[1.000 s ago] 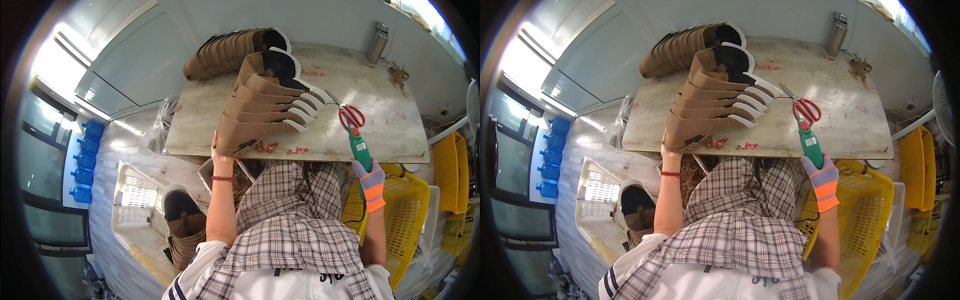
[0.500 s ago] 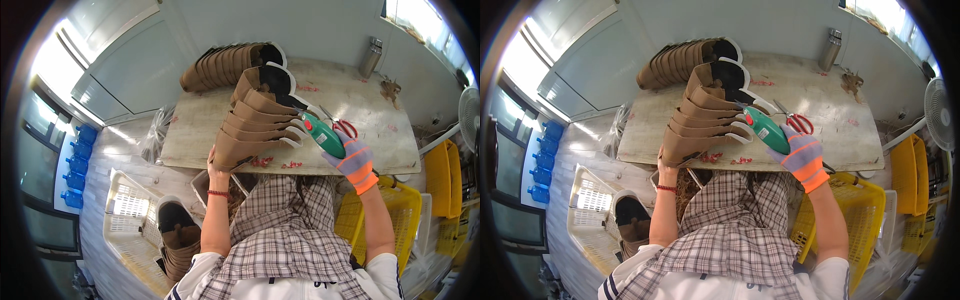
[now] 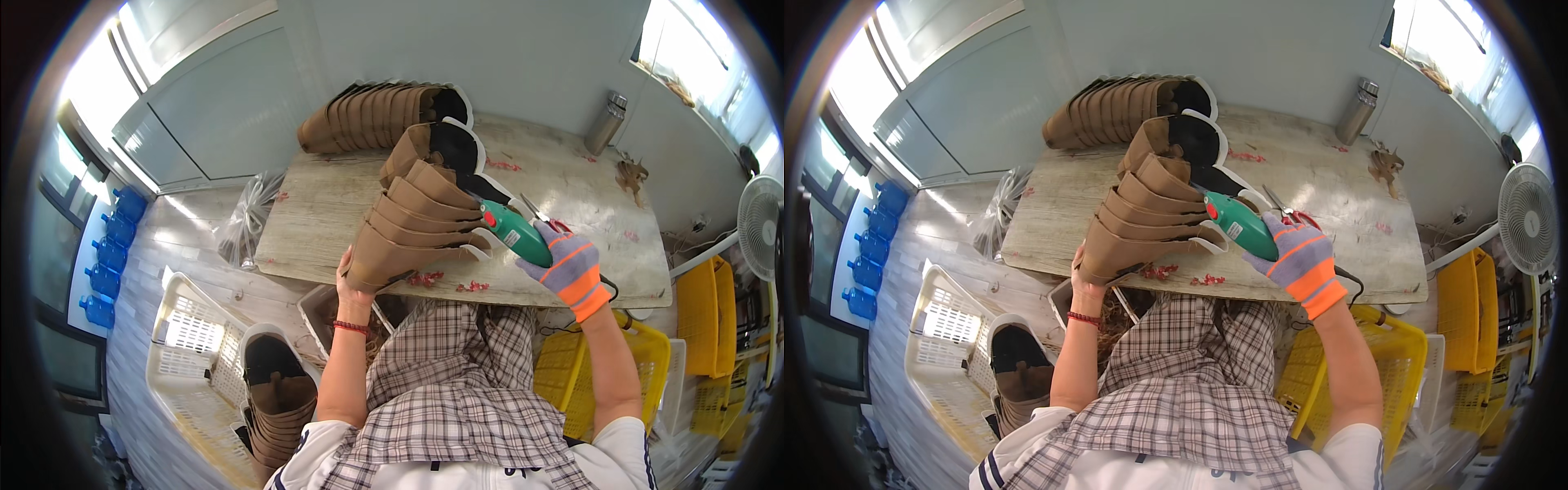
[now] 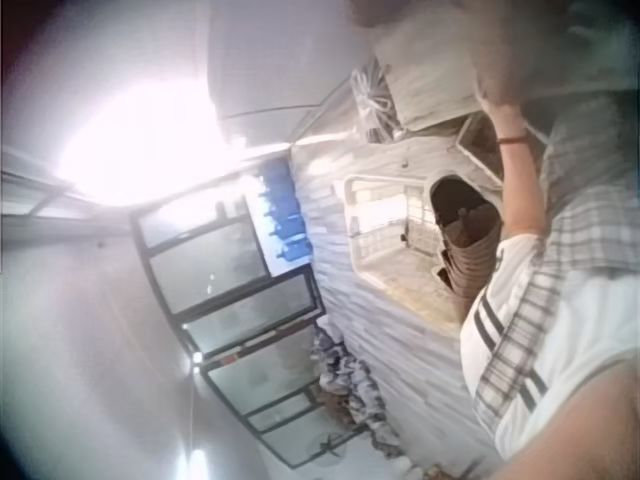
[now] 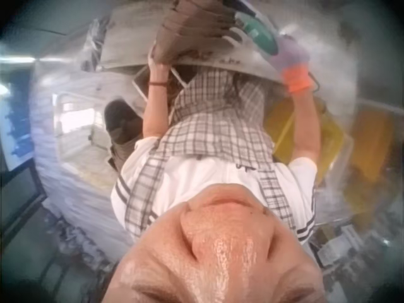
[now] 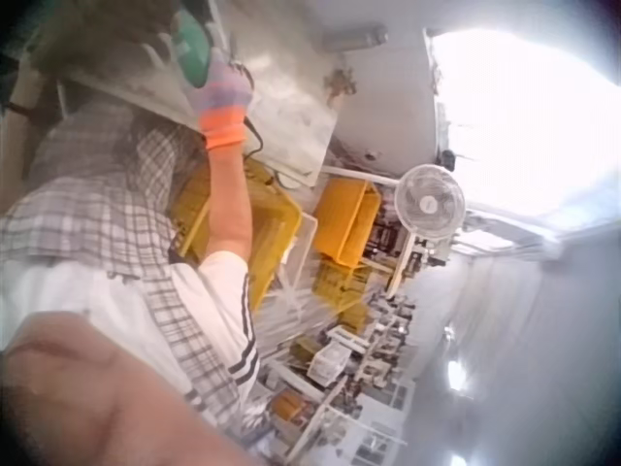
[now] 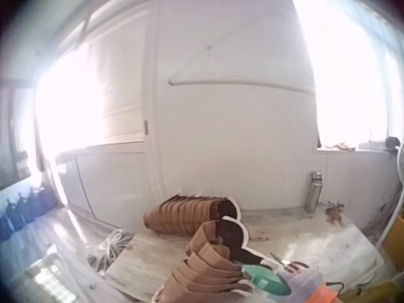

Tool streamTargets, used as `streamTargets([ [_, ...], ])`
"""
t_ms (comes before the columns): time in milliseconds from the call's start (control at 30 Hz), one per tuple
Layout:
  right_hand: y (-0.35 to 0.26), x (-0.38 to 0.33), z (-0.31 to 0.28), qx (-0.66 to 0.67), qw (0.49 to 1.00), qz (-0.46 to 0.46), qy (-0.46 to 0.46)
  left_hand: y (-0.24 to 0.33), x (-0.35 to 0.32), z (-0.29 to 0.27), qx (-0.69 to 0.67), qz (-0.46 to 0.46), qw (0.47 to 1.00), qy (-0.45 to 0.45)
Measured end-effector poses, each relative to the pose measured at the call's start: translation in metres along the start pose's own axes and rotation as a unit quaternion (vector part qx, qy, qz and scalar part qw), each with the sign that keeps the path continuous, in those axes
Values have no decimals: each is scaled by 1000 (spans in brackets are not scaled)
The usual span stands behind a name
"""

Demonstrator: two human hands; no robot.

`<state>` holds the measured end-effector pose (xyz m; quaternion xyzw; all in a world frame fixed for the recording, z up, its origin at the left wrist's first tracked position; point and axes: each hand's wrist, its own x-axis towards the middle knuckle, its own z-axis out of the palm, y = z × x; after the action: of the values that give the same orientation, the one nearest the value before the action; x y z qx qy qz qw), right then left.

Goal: The person uses a handheld electric cutter to trim the edges of brown shoe uppers, then switches to scissors to trim the interior lining. Finished pieces are placed on the table.

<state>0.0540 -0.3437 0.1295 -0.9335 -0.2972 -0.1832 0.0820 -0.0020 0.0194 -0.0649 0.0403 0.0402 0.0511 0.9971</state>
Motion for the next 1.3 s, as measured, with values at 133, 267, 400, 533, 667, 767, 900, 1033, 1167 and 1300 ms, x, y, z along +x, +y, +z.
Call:
streamTargets([
  [133, -1, 2, 1, 7, 999, -26, 35, 3, -1, -1, -35, -17, 998, -45],
  [267, 8, -2, 0, 26, 999, 0, 34, 3, 4, -8, -16, -7, 1000, -6],
  [400, 9, -2, -6, 13, 1000, 14, -7, -2, 1, 1, -21, 0, 999, 24],
  [533, 6, -1, -4, 17, 1000, -10, 1, 1, 4, -7, -19, 5, 1000, 18],
  [667, 3, 2, -2, 15, 998, -44, 50, -1, 2, 0, -9, -1, 1000, 3],
  [767, -2, 3, 1, 2, 997, -44, 59, -2, 1, 1, -33, -18, 999, -38],
  [900, -9, 7, 0, -4, 996, -54, 71, -4, 2, -1, -36, -26, 998, -33],
  [1033, -19, 10, -4, 5, 996, -48, 71, -8, 4, 1, -7, -13, 1000, 28],
  [1167, -31, 15, -4, 60, 996, -7, 58, -11, 3, 3, -6, -11, 1000, 11],
  [1300, -46, 19, -9, 72, 996, 21, 43, -13, 2, -2, 1, -2, 1000, 17],
])
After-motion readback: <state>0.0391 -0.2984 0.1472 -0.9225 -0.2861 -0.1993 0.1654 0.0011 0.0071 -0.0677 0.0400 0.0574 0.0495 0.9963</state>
